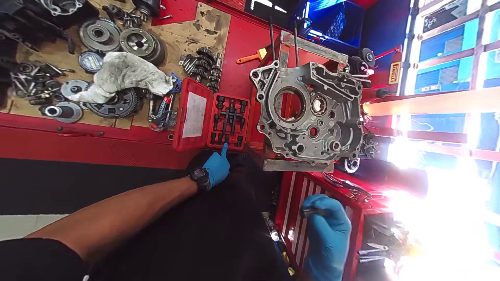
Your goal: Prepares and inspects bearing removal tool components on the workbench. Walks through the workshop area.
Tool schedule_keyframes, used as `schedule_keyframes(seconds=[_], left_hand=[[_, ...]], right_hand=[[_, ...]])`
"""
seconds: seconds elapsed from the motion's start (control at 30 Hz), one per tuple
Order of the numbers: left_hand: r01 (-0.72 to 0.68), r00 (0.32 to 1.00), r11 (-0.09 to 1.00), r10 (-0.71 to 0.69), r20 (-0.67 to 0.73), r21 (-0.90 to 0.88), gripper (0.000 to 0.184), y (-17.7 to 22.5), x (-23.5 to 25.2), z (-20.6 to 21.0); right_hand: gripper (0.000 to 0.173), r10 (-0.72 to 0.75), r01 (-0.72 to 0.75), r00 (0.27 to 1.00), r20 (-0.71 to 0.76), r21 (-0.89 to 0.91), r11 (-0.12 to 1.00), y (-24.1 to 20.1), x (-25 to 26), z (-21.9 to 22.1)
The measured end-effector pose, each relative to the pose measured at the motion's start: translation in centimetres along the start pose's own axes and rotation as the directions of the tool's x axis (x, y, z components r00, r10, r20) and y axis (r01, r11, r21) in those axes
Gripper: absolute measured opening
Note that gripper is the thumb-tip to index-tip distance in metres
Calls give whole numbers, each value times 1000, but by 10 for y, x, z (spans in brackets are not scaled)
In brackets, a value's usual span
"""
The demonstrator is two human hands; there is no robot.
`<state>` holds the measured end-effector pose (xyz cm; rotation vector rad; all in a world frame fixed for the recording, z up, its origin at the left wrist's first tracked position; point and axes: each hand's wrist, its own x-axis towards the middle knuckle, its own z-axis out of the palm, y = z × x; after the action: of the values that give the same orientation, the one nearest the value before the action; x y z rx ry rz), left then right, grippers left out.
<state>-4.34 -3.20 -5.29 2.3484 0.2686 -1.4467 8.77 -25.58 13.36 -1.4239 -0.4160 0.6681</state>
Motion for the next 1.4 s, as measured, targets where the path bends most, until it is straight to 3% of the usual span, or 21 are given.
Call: schedule_keyframes(seconds=[0.2,0.47,0.77,1.4], left_hand=[[-70,996,989,76,44,-134,56,-2,-10,19],[-50,994,979,69,89,-196,55,-12,-13,36],[-55,994,972,75,77,-227,54,-28,-21,57],[-127,990,969,138,37,-212,51,-23,-17,56]], right_hand=[[19,314,-325,944,103,123,938,55,-11,28],[18,531,-526,839,120,-72,847,146,-2,42],[20,570,-567,809,142,-62,821,184,3,62],[26,606,-602,787,118,-66,795,191,-12,65]])
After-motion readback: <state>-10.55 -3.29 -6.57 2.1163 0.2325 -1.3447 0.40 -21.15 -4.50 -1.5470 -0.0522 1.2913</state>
